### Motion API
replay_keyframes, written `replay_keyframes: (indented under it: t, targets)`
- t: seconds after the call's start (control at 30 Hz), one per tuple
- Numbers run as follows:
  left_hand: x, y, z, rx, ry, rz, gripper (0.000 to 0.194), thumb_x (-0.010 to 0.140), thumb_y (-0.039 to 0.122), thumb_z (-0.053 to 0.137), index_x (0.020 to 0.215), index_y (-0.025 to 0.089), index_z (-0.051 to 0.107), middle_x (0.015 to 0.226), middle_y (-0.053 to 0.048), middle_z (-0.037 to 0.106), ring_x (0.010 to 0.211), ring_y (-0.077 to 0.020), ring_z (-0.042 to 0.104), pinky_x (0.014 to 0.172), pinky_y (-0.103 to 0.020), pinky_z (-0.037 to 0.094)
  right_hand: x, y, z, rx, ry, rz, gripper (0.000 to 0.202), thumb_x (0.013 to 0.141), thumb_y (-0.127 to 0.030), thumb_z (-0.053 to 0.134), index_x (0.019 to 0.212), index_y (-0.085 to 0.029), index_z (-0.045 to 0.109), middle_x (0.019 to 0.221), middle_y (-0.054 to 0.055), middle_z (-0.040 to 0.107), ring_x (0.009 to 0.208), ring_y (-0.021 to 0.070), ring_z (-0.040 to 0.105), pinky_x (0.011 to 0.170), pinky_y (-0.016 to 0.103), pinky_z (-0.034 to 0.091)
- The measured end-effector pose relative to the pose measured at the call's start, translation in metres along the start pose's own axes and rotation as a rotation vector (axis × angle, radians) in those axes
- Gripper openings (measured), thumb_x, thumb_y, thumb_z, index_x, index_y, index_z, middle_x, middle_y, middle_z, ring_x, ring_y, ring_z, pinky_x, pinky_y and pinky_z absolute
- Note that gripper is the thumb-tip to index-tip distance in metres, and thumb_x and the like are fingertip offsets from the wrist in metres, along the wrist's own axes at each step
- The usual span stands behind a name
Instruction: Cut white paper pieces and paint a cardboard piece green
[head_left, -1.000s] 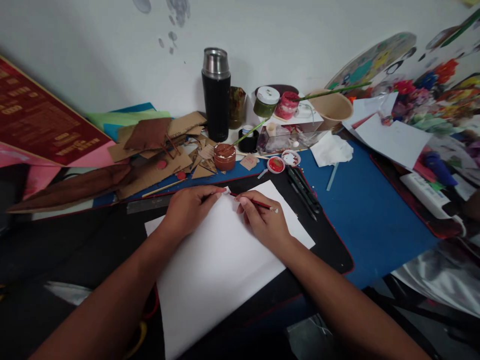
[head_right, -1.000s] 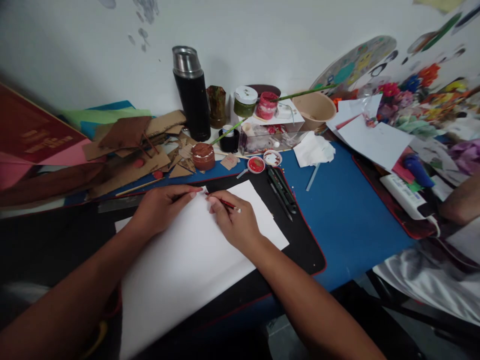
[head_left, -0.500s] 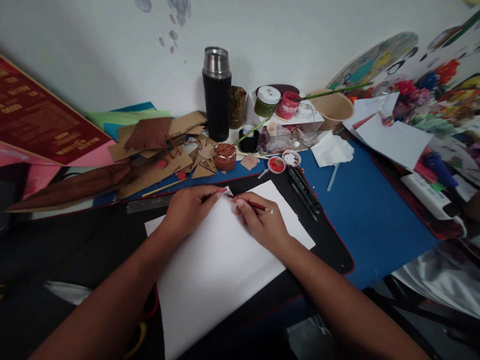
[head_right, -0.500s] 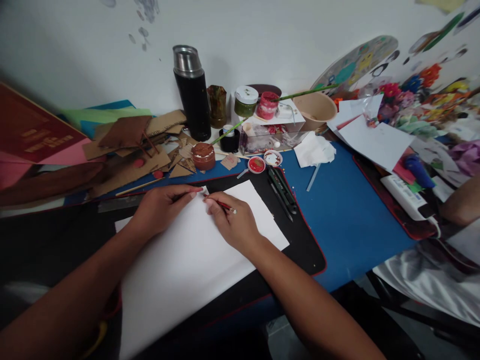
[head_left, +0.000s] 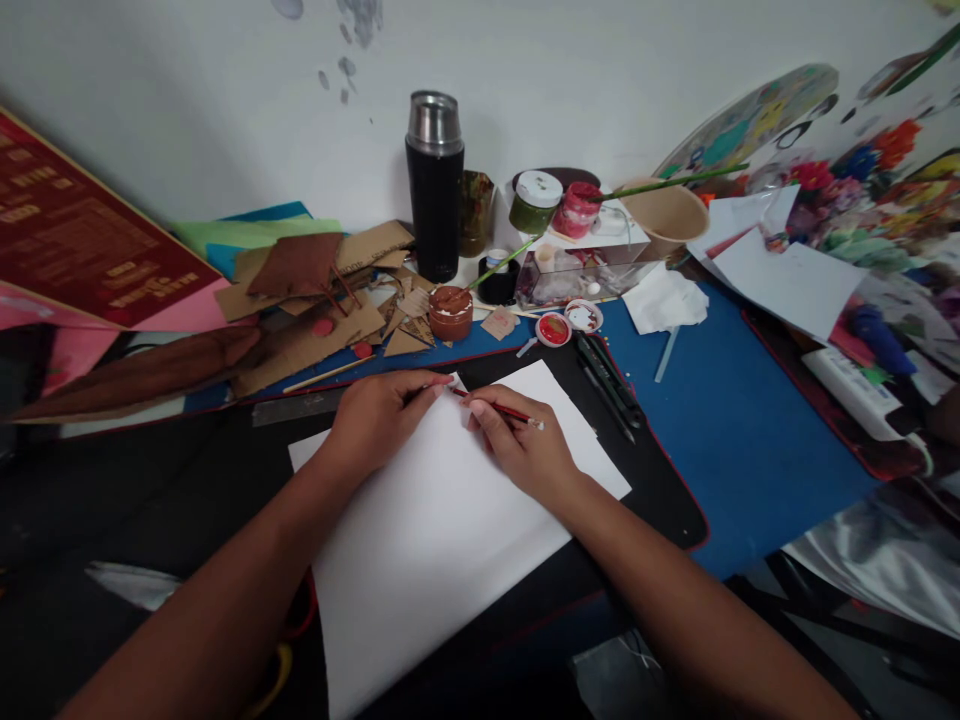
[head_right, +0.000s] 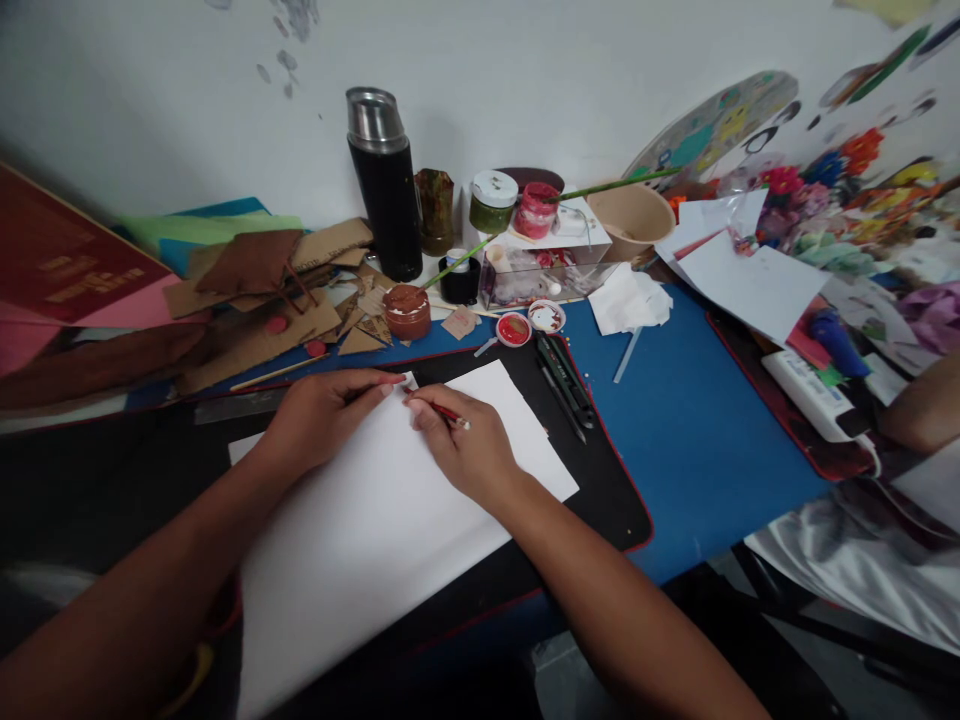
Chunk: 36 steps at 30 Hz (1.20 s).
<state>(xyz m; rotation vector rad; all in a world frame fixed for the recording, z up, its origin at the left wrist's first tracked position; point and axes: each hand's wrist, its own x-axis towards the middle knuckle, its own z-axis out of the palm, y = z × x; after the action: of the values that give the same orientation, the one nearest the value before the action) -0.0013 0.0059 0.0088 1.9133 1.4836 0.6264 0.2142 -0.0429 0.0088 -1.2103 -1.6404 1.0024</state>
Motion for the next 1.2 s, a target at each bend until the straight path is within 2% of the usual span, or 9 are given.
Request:
replay_keyframes:
  t: [0.2, 0.6, 0.8, 0.87, 1.0, 1.1, 1.2]
  targets:
    - [0.0007, 0.0013, -0.0008, 0.029, 0.005, -0.004, 0.030, 0.098, 0.040, 0.062, 0.114, 0.035, 0.087, 0.116, 0.001, 0.087, 0.107, -0.0280, 0.081, 0.091, -0.037, 0.058, 0.0008, -0.0007, 0.0002, -0.008, -0.008, -0.005, 0.024, 0.110, -0.038, 0.058, 0.103, -0.022, 0.075, 0.091, 0.004, 0.077, 0.081, 0.0182, 0.071, 0.071, 0.028, 0.051]
    - [-0.0004, 0.0012, 0.0005, 0.015, 0.017, -0.002, 0.030, 0.098, 0.042, 0.062, 0.113, 0.035, 0.087, 0.117, 0.000, 0.086, 0.109, -0.0280, 0.080, 0.092, -0.038, 0.059, 0.0021, 0.0004, 0.0009, -0.045, -0.023, -0.033, 0.023, 0.110, -0.038, 0.059, 0.112, -0.023, 0.077, 0.093, 0.004, 0.079, 0.087, 0.0190, 0.073, 0.082, 0.030, 0.054]
    - [-0.0002, 0.0016, 0.0007, 0.000, 0.024, 0.003, 0.029, 0.098, 0.043, 0.062, 0.109, 0.035, 0.087, 0.116, 0.001, 0.087, 0.109, -0.0282, 0.080, 0.095, -0.039, 0.060, 0.0033, -0.0011, 0.0009, -0.037, -0.035, -0.037, 0.023, 0.110, -0.037, 0.059, 0.114, -0.023, 0.077, 0.094, 0.004, 0.079, 0.088, 0.0193, 0.073, 0.083, 0.031, 0.055]
    - [-0.0007, 0.0014, 0.0008, 0.006, 0.026, 0.009, 0.029, 0.099, 0.043, 0.061, 0.109, 0.035, 0.087, 0.117, 0.001, 0.086, 0.109, -0.0277, 0.080, 0.094, -0.038, 0.059, 0.0018, -0.0014, 0.0009, -0.015, -0.021, -0.036, 0.024, 0.110, -0.038, 0.059, 0.112, -0.023, 0.078, 0.091, 0.003, 0.078, 0.083, 0.0188, 0.072, 0.079, 0.030, 0.055]
    - [-0.0025, -0.0010, 0.0024, 0.019, 0.033, 0.044, 0.033, 0.101, 0.042, 0.058, 0.116, 0.032, 0.086, 0.121, 0.000, 0.086, 0.109, -0.0272, 0.080, 0.094, -0.037, 0.058, -0.0007, -0.0021, -0.0003, 0.141, 0.075, 0.035, 0.026, 0.108, -0.042, 0.063, 0.107, -0.021, 0.078, 0.078, 0.001, 0.073, 0.059, 0.0135, 0.061, 0.059, 0.026, 0.048]
    - [-0.0031, -0.0030, 0.0040, 0.029, 0.046, 0.041, 0.034, 0.102, 0.042, 0.056, 0.115, 0.030, 0.085, 0.118, -0.002, 0.086, 0.107, -0.0273, 0.080, 0.091, -0.036, 0.057, 0.0019, -0.0032, -0.0031, 0.266, 0.183, 0.120, 0.032, 0.106, -0.049, 0.066, 0.099, -0.020, 0.077, 0.067, -0.002, 0.067, 0.049, 0.0109, 0.051, 0.048, 0.024, 0.039]
    - [-0.0033, -0.0034, 0.0046, 0.046, 0.070, 0.038, 0.034, 0.102, 0.042, 0.055, 0.114, 0.028, 0.084, 0.115, -0.003, 0.086, 0.103, -0.0265, 0.080, 0.089, -0.035, 0.056, 0.0068, -0.0047, -0.0061, 0.353, 0.247, 0.190, 0.041, 0.102, -0.059, 0.067, 0.095, -0.020, 0.075, 0.061, -0.003, 0.063, 0.044, 0.0101, 0.048, 0.043, 0.023, 0.035]
